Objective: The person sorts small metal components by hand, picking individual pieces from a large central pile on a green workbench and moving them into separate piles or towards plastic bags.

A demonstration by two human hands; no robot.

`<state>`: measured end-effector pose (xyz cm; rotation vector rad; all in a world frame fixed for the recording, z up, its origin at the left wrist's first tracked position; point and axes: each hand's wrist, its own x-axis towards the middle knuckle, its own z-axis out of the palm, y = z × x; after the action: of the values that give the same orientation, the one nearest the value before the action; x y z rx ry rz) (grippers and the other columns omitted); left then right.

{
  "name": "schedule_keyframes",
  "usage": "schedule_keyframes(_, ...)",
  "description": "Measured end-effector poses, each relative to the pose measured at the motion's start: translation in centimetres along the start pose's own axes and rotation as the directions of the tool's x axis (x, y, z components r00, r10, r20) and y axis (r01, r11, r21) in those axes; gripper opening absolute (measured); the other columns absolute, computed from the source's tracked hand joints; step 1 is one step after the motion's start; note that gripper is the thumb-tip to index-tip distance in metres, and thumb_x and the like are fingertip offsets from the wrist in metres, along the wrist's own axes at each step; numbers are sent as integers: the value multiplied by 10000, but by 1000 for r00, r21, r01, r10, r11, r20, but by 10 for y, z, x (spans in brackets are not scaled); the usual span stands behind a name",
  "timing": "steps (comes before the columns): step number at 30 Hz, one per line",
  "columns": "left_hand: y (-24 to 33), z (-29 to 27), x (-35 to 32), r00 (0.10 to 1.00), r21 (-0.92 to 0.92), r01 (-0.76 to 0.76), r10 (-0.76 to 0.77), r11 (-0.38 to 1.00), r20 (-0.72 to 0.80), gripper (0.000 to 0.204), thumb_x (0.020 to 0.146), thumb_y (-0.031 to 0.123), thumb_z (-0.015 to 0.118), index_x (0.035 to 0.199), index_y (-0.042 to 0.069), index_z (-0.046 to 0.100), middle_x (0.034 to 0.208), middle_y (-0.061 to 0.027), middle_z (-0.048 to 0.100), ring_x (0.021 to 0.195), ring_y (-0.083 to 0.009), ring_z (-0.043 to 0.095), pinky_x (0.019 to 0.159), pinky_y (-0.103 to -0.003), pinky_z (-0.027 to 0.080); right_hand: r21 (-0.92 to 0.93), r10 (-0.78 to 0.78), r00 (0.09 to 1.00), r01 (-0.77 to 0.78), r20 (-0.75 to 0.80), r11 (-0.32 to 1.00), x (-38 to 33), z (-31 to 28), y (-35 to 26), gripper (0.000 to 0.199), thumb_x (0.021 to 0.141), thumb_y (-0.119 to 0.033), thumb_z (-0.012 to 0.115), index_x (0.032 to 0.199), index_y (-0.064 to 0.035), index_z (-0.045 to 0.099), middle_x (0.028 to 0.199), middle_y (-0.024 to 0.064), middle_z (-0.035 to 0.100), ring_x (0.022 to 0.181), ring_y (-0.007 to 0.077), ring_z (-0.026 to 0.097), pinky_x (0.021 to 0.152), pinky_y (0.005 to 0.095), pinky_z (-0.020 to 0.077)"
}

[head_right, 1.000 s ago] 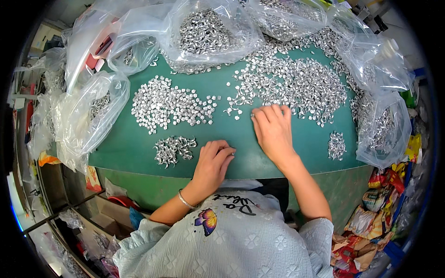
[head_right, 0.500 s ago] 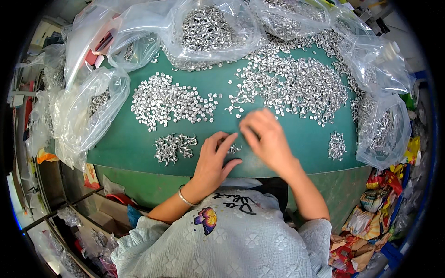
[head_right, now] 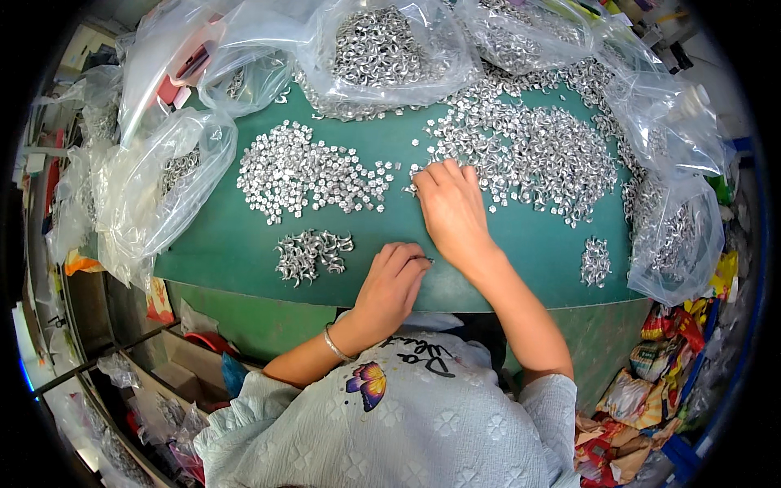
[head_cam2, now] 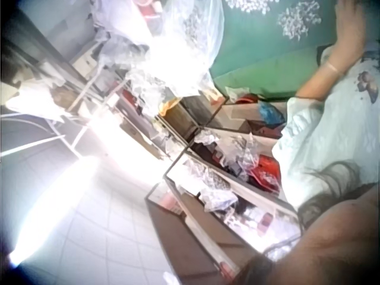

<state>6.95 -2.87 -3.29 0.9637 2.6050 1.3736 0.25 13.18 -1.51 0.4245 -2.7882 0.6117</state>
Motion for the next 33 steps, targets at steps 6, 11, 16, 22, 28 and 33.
schedule_keyframes(6,7,-8,5,998,200,-56,48,978,41,297,819,12,641,1114,4,605,1176,-128,533,1097,-311,503,870,-409,412,48,47,998,-49,35,998,-4,-9,5,103,814,-31,648,917,-32,639,922,109,608,922,284,554,814,396,400)
schedule_keyframes(11,-1,-1,4,997,94,-72,68,993,44,285,811,12,632,1096,5,616,1162,-124,541,1090,-300,510,867,-398,410,59,79,996,-82,50,995,-7,-3,10,120,801,-22,672,917,-28,640,903,112,600,890,301,552,802,410,413)
schedule_keyframes(16,-10,-16,-10,998,136,-1,8,991,-54,253,799,-13,635,1051,4,634,1100,-106,579,1062,-289,545,884,-399,409,156,58,997,-48,-59,987,-6,-9,4,130,796,-7,672,923,-28,648,881,114,605,853,310,559,795,404,417)
schedule_keyframes(22,-11,-26,-12,981,215,94,-54,972,-186,273,778,-24,679,1046,20,649,1114,-94,594,1078,-290,551,909,-396,399,-52,-40,999,41,22,998,2,7,-18,124,803,-51,666,917,-3,652,860,96,579,886,264,546,789,379,411)
schedule_keyframes(28,-12,-35,-17,964,269,180,-115,946,-241,264,797,12,699,1054,61,661,1206,-96,568,1136,-326,509,946,-432,365,-7,-7,999,8,41,1000,-28,-18,-11,111,786,-12,673,893,-26,648,848,91,578,848,259,559,760,377,400)
schedule_keyframes(33,-16,-36,-17,939,333,261,-159,906,-304,259,800,31,709,1050,81,664,1248,-96,545,1188,-347,467,996,-465,309,-160,214,976,-206,38,965,-76,-57,16,96,779,-4,679,861,-39,646,827,99,595,844,282,571,758,390,397)
